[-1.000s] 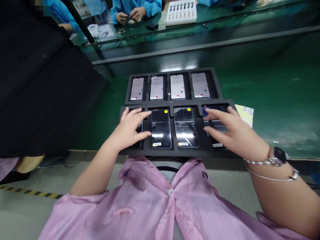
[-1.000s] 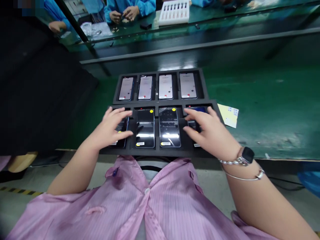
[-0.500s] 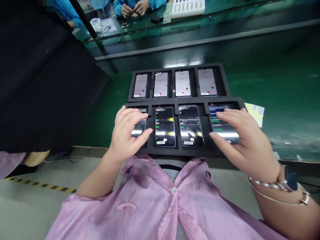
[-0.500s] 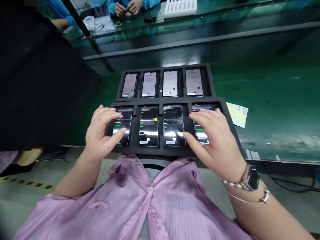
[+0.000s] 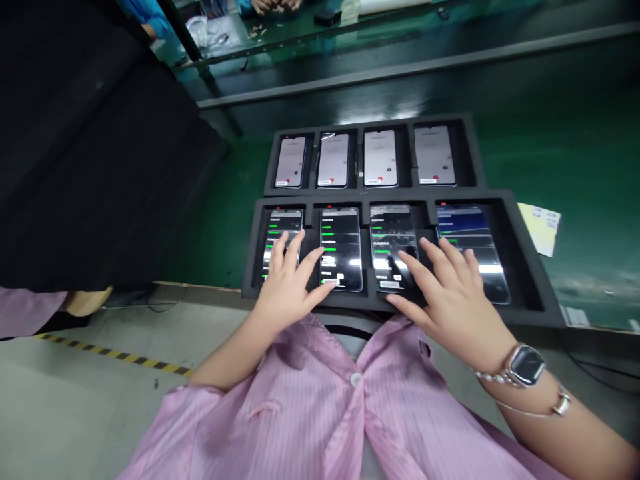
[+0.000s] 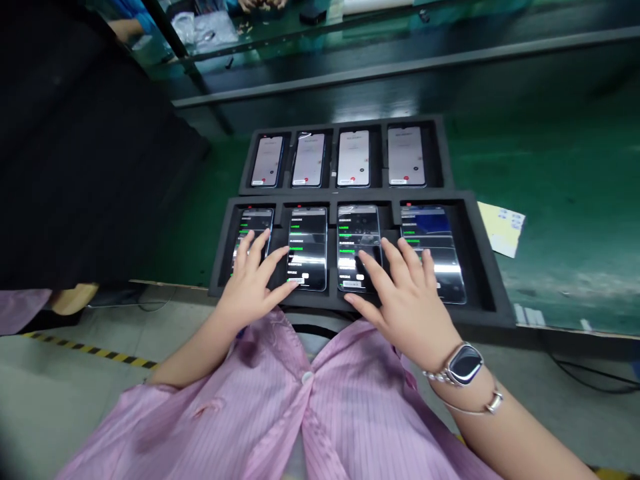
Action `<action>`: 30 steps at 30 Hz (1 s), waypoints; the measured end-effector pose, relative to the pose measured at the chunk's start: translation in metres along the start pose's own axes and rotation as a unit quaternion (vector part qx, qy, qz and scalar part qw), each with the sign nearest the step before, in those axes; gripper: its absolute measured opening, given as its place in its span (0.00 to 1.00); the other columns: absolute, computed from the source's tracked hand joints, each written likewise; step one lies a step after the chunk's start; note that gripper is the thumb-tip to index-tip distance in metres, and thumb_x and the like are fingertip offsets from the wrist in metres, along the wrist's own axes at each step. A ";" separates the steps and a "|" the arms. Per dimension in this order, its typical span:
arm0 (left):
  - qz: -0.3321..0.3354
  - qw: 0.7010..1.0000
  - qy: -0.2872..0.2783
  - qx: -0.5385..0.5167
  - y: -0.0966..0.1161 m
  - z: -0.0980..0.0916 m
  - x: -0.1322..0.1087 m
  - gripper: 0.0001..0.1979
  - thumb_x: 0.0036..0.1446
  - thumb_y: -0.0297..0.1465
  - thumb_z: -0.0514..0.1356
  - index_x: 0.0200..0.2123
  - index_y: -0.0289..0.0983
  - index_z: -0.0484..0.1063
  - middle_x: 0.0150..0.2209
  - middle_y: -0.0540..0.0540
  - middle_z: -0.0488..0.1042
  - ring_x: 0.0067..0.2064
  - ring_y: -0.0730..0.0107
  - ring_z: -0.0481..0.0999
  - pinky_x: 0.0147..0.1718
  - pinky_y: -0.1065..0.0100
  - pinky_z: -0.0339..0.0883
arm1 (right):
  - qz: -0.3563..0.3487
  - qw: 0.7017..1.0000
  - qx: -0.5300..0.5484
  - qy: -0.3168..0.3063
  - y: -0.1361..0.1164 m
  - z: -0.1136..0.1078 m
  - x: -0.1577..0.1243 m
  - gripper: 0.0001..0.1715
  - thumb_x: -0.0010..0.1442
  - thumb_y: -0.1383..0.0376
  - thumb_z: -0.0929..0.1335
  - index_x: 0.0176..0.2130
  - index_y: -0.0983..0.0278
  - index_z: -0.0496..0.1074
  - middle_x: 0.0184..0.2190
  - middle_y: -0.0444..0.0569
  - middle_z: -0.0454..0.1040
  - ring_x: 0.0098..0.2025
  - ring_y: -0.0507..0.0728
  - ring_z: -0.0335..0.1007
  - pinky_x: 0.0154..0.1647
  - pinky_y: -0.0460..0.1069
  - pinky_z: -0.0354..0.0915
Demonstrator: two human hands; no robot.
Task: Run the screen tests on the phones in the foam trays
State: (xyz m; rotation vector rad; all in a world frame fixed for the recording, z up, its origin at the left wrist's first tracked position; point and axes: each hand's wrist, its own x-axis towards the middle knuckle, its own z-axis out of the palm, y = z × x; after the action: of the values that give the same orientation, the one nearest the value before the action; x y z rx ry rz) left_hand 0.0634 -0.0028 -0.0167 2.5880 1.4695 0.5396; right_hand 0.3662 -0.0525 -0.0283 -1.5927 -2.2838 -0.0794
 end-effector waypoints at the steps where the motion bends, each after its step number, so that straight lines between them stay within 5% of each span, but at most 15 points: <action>1: -0.004 1.000 0.002 0.003 0.000 0.002 0.000 0.30 0.69 0.50 0.60 0.66 0.39 0.67 0.73 0.31 0.54 0.75 0.32 0.46 0.69 0.32 0.52 | 0.001 1.000 0.002 0.000 0.000 0.000 0.000 0.40 0.75 0.42 0.57 0.70 0.67 0.62 0.70 0.71 0.58 0.73 0.82 0.50 0.68 0.82 0.50; 7: 0.007 1.000 0.019 0.007 0.000 0.003 -0.001 0.26 0.69 0.48 0.61 0.63 0.42 0.72 0.73 0.35 0.57 0.75 0.36 0.49 0.70 0.35 0.53 | 0.010 1.000 0.016 0.022 -0.004 0.002 0.003 0.46 0.74 0.42 0.59 0.76 0.68 0.51 0.69 0.73 0.59 0.73 0.83 0.51 0.69 0.81 0.49; 13: -0.001 1.000 -0.011 0.012 0.001 0.002 0.001 0.26 0.67 0.51 0.62 0.61 0.43 0.75 0.72 0.35 0.58 0.75 0.32 0.47 0.70 0.31 0.50 | -0.011 1.000 -0.015 0.005 -0.004 0.003 0.003 0.36 0.75 0.45 0.60 0.67 0.66 0.66 0.68 0.72 0.61 0.72 0.84 0.51 0.68 0.81 0.51; 19: 0.088 0.996 -0.005 0.011 0.002 0.002 -0.002 0.43 0.58 0.63 0.63 0.68 0.46 0.67 0.74 0.35 0.54 0.76 0.33 0.46 0.72 0.30 0.42 | -0.078 0.996 -0.013 0.042 -0.002 0.000 0.000 0.42 0.72 0.41 0.63 0.68 0.69 0.64 0.68 0.70 0.62 0.71 0.80 0.55 0.71 0.78 0.51; 24: 0.098 0.994 -0.034 0.012 0.003 0.001 0.001 0.39 0.57 0.61 0.66 0.61 0.40 0.75 0.72 0.33 0.59 0.75 0.31 0.47 0.72 0.30 0.42 | -0.147 0.989 -0.010 -0.007 0.001 -0.002 0.000 0.32 0.72 0.46 0.66 0.60 0.68 0.72 0.60 0.63 0.72 0.61 0.73 0.67 0.71 0.74 0.54; 30: 0.089 0.995 -0.043 0.012 0.003 0.000 0.002 0.40 0.55 0.61 0.67 0.61 0.40 0.75 0.72 0.33 0.60 0.74 0.31 0.50 0.71 0.29 0.46 | -0.124 0.992 0.003 -0.017 -0.003 -0.003 0.001 0.27 0.73 0.49 0.65 0.57 0.67 0.74 0.58 0.61 0.74 0.61 0.72 0.67 0.70 0.73 0.55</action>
State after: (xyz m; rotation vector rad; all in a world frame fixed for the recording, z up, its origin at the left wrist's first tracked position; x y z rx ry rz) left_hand 0.0669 -0.0033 -0.0154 2.7400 1.2341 0.4257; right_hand 0.3639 -0.0531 -0.0243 -1.3081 -2.4947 -0.1085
